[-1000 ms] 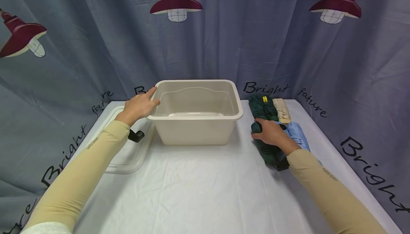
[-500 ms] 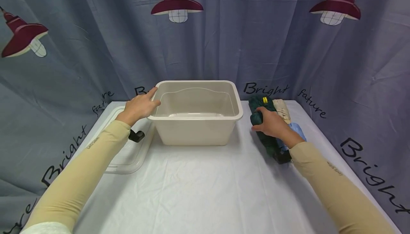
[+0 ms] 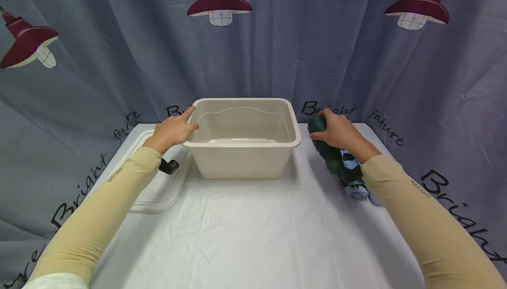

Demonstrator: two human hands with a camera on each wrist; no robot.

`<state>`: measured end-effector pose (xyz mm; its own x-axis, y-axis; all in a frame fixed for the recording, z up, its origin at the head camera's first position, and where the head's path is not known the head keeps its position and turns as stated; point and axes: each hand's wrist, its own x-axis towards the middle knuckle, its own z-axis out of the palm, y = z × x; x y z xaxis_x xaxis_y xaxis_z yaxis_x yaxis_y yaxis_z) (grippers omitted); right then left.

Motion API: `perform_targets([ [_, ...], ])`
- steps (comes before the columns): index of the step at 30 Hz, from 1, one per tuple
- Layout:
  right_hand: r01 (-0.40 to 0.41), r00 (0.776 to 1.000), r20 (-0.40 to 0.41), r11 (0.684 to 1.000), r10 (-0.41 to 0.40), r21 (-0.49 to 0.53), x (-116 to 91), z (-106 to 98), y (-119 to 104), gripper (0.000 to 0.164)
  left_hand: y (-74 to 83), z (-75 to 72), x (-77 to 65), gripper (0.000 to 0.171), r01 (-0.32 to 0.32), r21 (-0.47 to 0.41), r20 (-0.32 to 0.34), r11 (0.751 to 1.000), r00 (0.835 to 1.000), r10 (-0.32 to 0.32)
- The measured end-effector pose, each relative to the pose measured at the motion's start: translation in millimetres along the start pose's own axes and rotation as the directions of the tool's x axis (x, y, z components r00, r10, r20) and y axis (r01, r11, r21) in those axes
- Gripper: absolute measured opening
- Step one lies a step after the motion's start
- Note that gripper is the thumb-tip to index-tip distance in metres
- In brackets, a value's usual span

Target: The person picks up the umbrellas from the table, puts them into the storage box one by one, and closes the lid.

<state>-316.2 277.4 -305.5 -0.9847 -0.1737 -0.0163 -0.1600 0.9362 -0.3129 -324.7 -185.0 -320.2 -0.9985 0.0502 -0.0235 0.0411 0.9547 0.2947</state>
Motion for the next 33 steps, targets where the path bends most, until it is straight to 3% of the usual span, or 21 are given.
perform_targets([
  [22,0.072,0.996,-0.052,0.997,-0.071,0.017,39.7,-59.2,-73.7,0.09,-0.1,-0.9,0.6,0.075,0.01,0.015,-0.003,1.0,1.0,-0.01],
  [33,0.101,0.995,-0.017,0.994,-0.1,0.036,64.3,-57.4,-117.6,0.086,0.4,-0.5,-0.3,0.075,0.017,0.023,0.006,1.0,1.0,-0.017],
])
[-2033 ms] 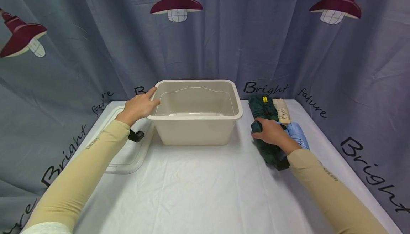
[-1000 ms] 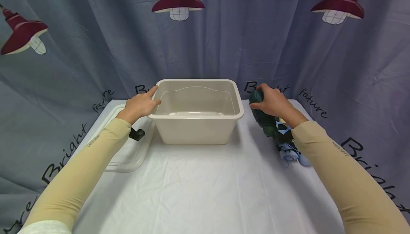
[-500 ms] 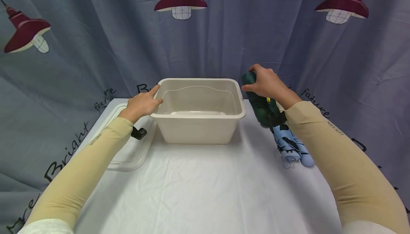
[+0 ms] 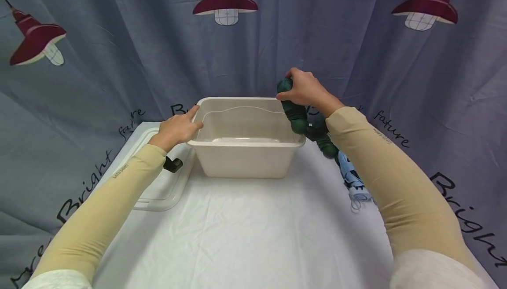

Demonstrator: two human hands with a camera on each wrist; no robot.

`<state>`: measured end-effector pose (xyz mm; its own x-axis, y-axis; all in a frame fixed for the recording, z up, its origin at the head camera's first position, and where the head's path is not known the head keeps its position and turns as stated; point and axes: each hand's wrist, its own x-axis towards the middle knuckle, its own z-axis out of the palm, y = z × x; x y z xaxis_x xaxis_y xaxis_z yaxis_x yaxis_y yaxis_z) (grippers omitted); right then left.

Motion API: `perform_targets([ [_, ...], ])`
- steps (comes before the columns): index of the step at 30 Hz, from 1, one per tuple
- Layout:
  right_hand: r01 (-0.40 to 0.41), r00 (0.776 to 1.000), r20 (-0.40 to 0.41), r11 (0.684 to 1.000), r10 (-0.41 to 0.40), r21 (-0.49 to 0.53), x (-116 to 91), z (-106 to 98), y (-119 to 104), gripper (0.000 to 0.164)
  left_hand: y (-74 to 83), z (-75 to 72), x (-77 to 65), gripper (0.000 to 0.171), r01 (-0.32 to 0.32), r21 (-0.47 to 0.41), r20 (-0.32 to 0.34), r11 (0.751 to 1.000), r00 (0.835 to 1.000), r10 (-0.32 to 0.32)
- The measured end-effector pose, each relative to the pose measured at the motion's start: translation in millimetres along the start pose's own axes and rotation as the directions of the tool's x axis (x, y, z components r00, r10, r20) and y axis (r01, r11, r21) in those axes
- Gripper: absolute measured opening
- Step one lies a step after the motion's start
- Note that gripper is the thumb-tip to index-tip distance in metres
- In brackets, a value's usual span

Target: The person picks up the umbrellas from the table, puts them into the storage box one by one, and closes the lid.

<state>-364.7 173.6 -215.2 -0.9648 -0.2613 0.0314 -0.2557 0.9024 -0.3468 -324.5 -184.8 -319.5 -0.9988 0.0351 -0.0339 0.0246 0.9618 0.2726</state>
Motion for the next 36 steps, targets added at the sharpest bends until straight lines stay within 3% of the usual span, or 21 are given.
perform_targets([
  [20,0.039,0.996,0.083,0.997,-0.044,0.064,56.5,45.1,-49.4,0.073,-3.0,0.4,-2.8,0.074,0.005,-0.003,-0.001,1.0,1.0,-0.005],
  [27,0.013,0.991,0.132,0.993,-0.028,0.113,62.8,64.2,-63.8,0.068,-1.1,-0.1,-2.7,0.073,0.002,0.0,0.001,1.0,1.0,-0.002],
  [36,0.054,0.979,0.191,0.991,-0.077,0.123,72.0,84.4,-77.1,0.067,-0.1,0.6,-0.1,0.074,0.002,0.004,-0.003,1.0,1.0,-0.002],
])
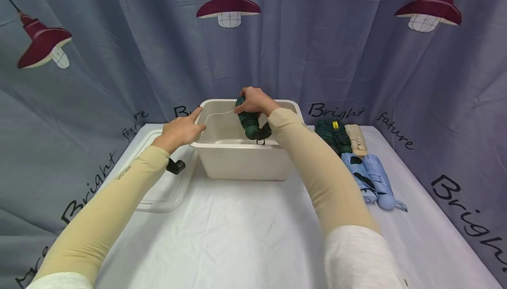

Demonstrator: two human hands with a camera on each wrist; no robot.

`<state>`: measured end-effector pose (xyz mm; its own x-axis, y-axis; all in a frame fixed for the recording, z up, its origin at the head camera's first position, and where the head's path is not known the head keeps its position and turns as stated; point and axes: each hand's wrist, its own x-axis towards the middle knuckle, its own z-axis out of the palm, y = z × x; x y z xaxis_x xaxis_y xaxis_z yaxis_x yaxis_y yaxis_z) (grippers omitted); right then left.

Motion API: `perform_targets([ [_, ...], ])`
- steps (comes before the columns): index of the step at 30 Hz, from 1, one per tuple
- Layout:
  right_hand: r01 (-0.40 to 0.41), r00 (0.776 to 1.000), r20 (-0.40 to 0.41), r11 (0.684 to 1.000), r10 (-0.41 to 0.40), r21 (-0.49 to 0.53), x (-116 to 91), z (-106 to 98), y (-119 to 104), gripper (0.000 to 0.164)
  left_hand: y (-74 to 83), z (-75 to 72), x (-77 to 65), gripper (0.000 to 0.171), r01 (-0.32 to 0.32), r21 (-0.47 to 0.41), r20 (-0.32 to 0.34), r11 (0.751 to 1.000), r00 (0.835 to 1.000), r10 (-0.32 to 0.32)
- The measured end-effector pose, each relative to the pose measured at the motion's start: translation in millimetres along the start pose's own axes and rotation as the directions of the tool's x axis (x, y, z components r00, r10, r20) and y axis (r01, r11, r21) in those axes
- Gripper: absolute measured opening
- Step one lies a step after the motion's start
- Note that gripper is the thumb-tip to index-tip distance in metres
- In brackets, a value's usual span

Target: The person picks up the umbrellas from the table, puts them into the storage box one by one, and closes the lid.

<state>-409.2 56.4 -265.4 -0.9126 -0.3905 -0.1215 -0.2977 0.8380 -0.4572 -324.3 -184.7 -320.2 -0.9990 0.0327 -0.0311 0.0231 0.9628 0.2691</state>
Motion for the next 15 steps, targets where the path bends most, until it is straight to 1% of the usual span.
perform_targets([
  [6,-0.024,0.997,0.067,0.999,0.022,0.034,8.5,15.4,-7.4,0.067,0.4,0.5,0.3,0.074,0.009,0.005,0.0,1.0,1.0,-0.009],
  [8,-0.038,0.996,0.084,0.998,0.034,0.046,12.3,20.5,-8.0,0.065,0.4,0.0,0.7,0.074,0.004,-0.008,0.005,1.0,1.0,-0.004],
  [11,-0.055,0.994,0.101,0.997,0.05,0.051,17.1,27.2,-7.9,0.061,-0.7,-1.2,1.6,0.072,-0.012,-0.058,0.026,0.998,1.0,0.014],
  [15,-0.062,0.99,0.132,0.996,0.053,0.065,19.3,32.5,-9.7,0.057,-4.1,-4.3,3.0,0.071,-0.057,-0.13,0.06,0.99,0.996,0.065],
])
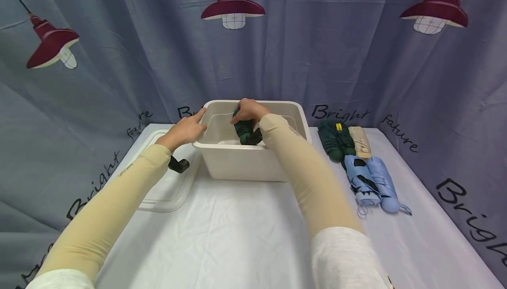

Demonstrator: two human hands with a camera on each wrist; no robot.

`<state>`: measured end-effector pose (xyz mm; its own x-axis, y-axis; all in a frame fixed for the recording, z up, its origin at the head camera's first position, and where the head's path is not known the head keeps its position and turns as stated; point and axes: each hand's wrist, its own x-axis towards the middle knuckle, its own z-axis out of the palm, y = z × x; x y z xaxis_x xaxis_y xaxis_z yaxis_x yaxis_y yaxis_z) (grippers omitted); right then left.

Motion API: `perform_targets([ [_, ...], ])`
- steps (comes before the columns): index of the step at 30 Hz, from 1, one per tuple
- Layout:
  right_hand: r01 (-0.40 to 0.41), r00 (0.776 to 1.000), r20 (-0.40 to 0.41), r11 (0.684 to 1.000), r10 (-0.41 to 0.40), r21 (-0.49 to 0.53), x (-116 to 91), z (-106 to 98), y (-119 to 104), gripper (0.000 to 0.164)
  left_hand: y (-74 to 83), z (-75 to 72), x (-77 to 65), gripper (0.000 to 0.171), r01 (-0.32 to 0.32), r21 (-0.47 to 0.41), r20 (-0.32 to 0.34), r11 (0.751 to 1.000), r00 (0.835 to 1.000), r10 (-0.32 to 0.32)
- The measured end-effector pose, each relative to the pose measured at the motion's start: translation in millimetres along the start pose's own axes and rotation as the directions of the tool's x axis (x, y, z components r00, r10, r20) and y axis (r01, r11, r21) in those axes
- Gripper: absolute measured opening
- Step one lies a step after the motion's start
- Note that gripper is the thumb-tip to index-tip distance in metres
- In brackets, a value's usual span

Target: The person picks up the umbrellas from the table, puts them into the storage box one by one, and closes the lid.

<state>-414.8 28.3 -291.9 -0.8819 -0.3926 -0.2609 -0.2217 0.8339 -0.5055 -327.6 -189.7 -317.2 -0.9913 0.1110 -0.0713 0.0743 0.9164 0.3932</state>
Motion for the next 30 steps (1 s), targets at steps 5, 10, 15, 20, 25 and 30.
perform_targets([
  [5,0.008,0.999,0.036,1.0,-0.008,0.011,-1.7,2.2,-2.3,0.057,-0.7,-5.9,-1.8,0.072,-0.055,0.001,0.022,0.998,0.998,0.055],
  [10,-0.002,0.999,0.053,1.0,0.002,0.001,-2.9,1.5,-4.9,0.054,0.8,-11.0,-5.8,0.073,-0.078,0.014,0.014,0.997,0.997,0.078],
  [15,-0.001,0.997,0.074,1.0,0.002,-0.013,-3.6,2.1,-10.0,0.049,-0.2,-12.4,-8.0,0.072,-0.088,0.024,0.014,0.996,0.996,0.087],
  [20,-0.012,0.992,0.127,1.0,0.014,-0.017,-5.2,6.2,-17.6,0.042,-1.4,-11.3,-12.0,0.071,-0.095,0.02,0.016,0.995,0.995,0.095],
  [25,-0.045,0.981,0.191,0.999,0.045,-0.002,-7.3,11.8,-23.9,0.029,-0.5,-7.6,-15.5,0.07,-0.092,0.042,-0.002,0.995,0.996,0.092],
  [30,-0.078,0.971,0.228,0.997,0.077,-0.006,-4.6,20.1,-25.0,0.023,3.9,-2.2,-17.9,0.07,-0.071,0.075,-0.01,0.995,0.997,0.072],
])
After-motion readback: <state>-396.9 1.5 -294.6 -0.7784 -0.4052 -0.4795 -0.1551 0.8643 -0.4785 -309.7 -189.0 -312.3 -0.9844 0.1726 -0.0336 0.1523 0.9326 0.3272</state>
